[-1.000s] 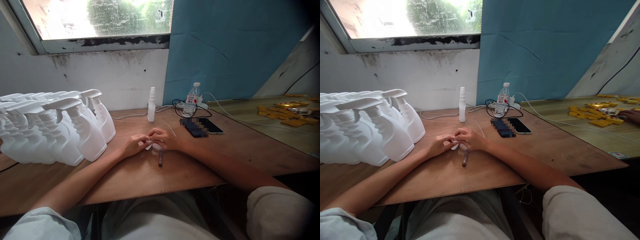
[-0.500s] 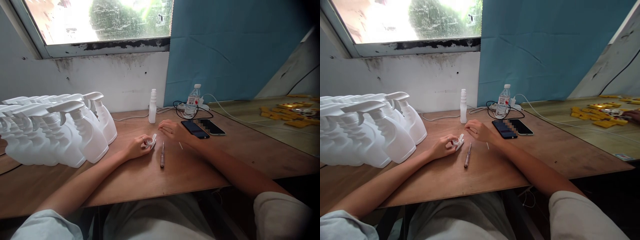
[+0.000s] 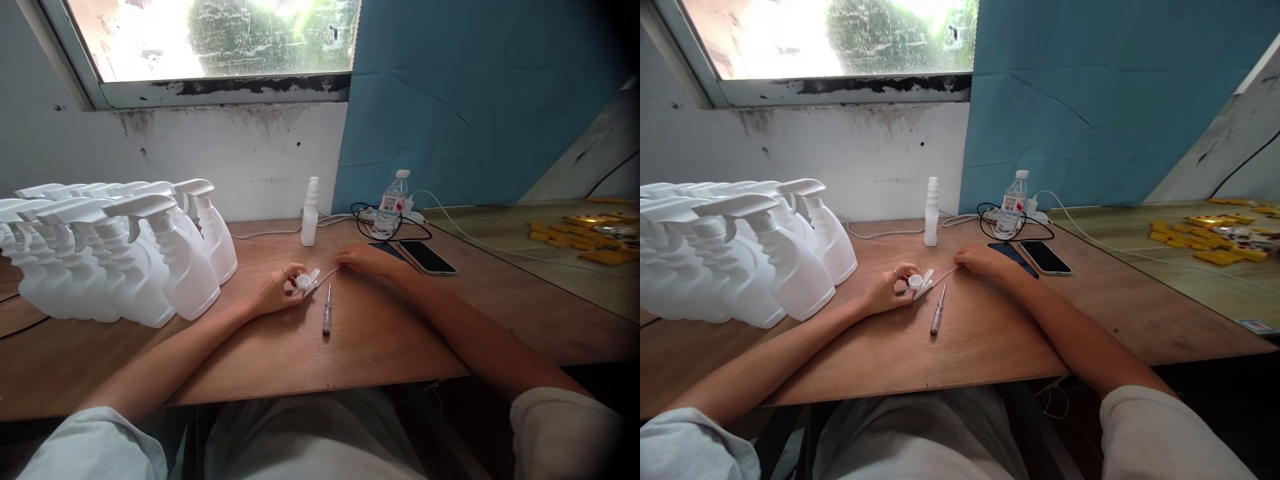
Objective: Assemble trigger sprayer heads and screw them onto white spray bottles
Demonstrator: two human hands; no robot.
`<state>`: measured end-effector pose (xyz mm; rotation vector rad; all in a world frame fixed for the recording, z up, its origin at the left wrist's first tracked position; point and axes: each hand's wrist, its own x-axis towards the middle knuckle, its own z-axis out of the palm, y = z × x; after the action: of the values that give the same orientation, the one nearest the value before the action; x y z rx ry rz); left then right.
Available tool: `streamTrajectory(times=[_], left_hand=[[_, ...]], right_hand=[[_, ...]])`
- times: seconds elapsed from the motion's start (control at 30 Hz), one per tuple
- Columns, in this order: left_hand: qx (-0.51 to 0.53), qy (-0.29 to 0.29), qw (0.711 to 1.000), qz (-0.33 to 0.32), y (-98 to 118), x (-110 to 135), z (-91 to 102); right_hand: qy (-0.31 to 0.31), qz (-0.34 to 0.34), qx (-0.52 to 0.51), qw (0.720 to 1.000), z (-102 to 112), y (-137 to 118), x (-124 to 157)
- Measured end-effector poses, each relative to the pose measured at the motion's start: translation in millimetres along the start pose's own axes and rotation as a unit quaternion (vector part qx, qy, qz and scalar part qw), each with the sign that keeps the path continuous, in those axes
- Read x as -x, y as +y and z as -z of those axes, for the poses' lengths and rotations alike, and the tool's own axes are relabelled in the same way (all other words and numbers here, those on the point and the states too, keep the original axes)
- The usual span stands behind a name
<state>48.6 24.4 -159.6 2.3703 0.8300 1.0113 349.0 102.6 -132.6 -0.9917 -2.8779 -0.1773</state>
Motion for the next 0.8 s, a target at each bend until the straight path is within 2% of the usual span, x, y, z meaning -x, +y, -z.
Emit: streamTrajectory(times=[0.13,0.27,0.4,0.47,0.5,0.57,0.63,0.7,0.8], left_hand=[[0.043,-0.023,0.999,0.012,1.8,-3.1,2.5],[0.067,-0.054,0.996,0.015,6.5,-6.9,5.4],[0.063,-0.057,0.996,0.013,7.0,-7.6,5.2],[0.061,-0.058,0.996,0.013,6.9,-7.4,4.8],[0.059,-0.058,0.996,0.013,6.9,-7.4,4.6],[0.055,-0.060,0.997,0.013,7.1,-7.6,4.6],[0.054,-0.064,0.996,0.013,7.1,-7.9,4.7],[0.055,-0.064,0.996,0.010,6.4,-8.1,4.6],[0.055,-0.061,0.997,0.006,5.5,-8.2,4.4]], right_hand=[[0.011,0.000,0.010,1.000,-1.4,-3.8,-2.6],[0.049,-0.009,0.000,0.999,-0.2,-2.1,1.1],[0.170,-0.064,-0.043,0.982,4.7,-4.0,3.5],[0.259,-0.102,-0.100,0.955,9.0,-13.0,0.2],[0.305,-0.111,-0.160,0.932,11.8,-20.3,-2.7],[0.379,-0.102,-0.333,0.858,18.2,-39.8,-9.7],[0.401,-0.074,-0.462,0.787,24.9,-62.6,-16.1],[0.394,-0.051,-0.512,0.761,30.8,-84.3,-19.9],[0.369,-0.019,-0.540,0.756,36.8,-107.6,-20.5]])
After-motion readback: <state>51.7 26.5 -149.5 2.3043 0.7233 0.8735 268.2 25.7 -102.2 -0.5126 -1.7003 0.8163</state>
